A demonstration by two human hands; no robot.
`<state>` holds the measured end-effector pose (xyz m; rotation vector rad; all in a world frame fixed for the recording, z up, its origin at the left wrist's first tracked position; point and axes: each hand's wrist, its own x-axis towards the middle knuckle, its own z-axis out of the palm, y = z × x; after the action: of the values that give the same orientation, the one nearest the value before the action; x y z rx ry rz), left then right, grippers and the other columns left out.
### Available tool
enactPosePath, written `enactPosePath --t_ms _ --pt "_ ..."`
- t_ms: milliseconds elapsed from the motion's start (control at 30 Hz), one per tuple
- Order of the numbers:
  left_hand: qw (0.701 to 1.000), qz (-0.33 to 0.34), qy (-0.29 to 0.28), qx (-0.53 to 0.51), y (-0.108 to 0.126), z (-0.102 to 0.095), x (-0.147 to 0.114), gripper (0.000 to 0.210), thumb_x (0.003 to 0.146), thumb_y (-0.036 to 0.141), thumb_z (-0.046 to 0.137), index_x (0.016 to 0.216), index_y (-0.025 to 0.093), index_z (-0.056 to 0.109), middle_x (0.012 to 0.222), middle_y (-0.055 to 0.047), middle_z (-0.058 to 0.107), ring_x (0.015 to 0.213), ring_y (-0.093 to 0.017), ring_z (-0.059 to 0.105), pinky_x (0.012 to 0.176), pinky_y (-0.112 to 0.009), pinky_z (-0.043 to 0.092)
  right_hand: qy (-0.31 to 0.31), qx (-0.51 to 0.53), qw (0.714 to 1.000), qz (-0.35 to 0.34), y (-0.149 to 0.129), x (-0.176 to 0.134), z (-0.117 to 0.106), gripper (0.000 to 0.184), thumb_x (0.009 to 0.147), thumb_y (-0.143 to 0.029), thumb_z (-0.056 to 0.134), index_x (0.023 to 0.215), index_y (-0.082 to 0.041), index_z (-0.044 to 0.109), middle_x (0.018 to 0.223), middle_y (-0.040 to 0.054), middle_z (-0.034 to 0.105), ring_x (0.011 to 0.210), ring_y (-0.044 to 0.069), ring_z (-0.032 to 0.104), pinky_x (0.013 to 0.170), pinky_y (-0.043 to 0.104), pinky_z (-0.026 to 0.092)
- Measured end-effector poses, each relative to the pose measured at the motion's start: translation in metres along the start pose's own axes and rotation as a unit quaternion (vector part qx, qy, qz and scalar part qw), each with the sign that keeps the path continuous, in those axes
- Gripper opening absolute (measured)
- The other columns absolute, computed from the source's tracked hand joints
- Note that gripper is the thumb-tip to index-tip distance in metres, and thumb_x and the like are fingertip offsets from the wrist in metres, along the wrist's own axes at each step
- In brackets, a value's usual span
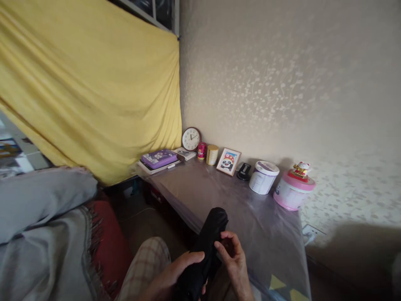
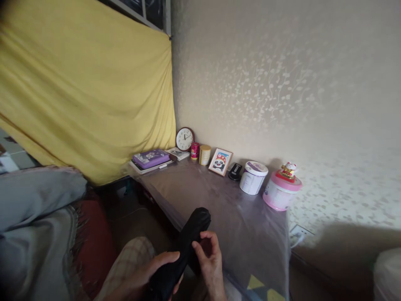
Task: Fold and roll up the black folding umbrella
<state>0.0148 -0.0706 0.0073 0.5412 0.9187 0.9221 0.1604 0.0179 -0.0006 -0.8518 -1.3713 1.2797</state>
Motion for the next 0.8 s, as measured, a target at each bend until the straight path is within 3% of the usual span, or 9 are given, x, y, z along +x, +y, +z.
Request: enactPosePath --t_ms 100,233,367,467,533,733,800 --pt "1.0 0.021 0.001 -0.012 0.002 0.006 -0.002 0.049 0.077 0.06 0.043 0.081 0.015 0.06 0.059 -0.001 0.062 0.044 -0.01 0.053 0.046 -0.022 0.04 0.063 0.012 0.997 0.053 0.002 -0.003 0.006 0.042 0.063 -0.04 0.074 0.097 -0.023 0.055 0.094 0.0024 0.064 0.088 0.02 0.061 0.077 0.032 0.05" --pt "0.998 0.059 0.006 0.005 0.007 0.02 -0.003 0.042 0.072 0.054 0.054 0.093 0.017 0.056 0.064 0.0 0.063 0.045 -0.012 0.055 0.046 -0.023 0.04 0.07 0.054 0.989 0.12 0.003 -0.011 0.011 0.057 0.063 -0.047 0.071 0.113 -0.025 0.056 0.107 0.0063 0.065 0.101 0.027 0.06 0.082 0.036 0.05" --pt "0.994 0.089 0.015 0.061 0.009 0.03 0.001 0.049 0.068 0.04 0.061 0.111 0.019 0.049 0.067 0.003 0.061 0.051 -0.012 0.056 0.053 -0.024 0.043 0.086 0.067 0.985 0.135 0.006 -0.014 0.017 0.058 0.058 -0.05 0.073 0.11 -0.026 0.062 0.099 0.0061 0.068 0.101 0.031 0.06 0.078 0.037 0.052" --pt "0.974 0.137 0.068 0.166 0.008 0.031 0.005 0.043 0.069 0.029 0.059 0.109 0.019 0.049 0.079 0.0 0.063 0.067 -0.015 0.06 0.057 -0.024 0.044 0.065 0.078 0.979 0.175 0.006 -0.008 0.021 0.061 0.064 -0.053 0.068 0.115 -0.022 0.058 0.092 0.0061 0.07 0.09 0.029 0.064 0.071 0.036 0.053" --pt "0.935 0.164 0.132 0.286 0.005 0.031 0.009 0.042 0.068 0.025 0.057 0.109 0.018 0.049 0.087 -0.003 0.064 0.077 -0.018 0.062 0.062 -0.024 0.044 0.057 0.08 0.975 0.199 0.006 -0.002 0.024 0.063 0.066 -0.052 0.067 0.116 -0.017 0.056 0.087 0.0064 0.07 0.084 0.027 0.065 0.069 0.035 0.053" --pt "0.76 0.147 0.268 0.573 -0.005 0.038 0.023 0.074 0.07 0.023 0.052 0.138 0.012 0.026 0.114 -0.014 0.057 0.099 -0.028 0.059 0.08 -0.034 0.043 0.111 0.054 0.98 0.157 0.002 0.015 0.028 0.059 0.061 -0.048 0.072 0.107 -0.014 0.056 0.076 0.0019 0.068 0.072 0.022 0.064 0.066 0.031 0.051" --pt "0.735 0.135 0.287 0.599 -0.004 0.041 0.025 0.077 0.07 0.021 0.051 0.141 0.011 0.022 0.118 -0.016 0.054 0.101 -0.03 0.057 0.083 -0.037 0.042 0.123 0.059 0.979 0.151 0.0 0.019 0.029 0.054 0.062 -0.049 0.071 0.102 -0.014 0.058 0.072 -0.0001 0.066 0.066 0.02 0.063 0.064 0.03 0.05"
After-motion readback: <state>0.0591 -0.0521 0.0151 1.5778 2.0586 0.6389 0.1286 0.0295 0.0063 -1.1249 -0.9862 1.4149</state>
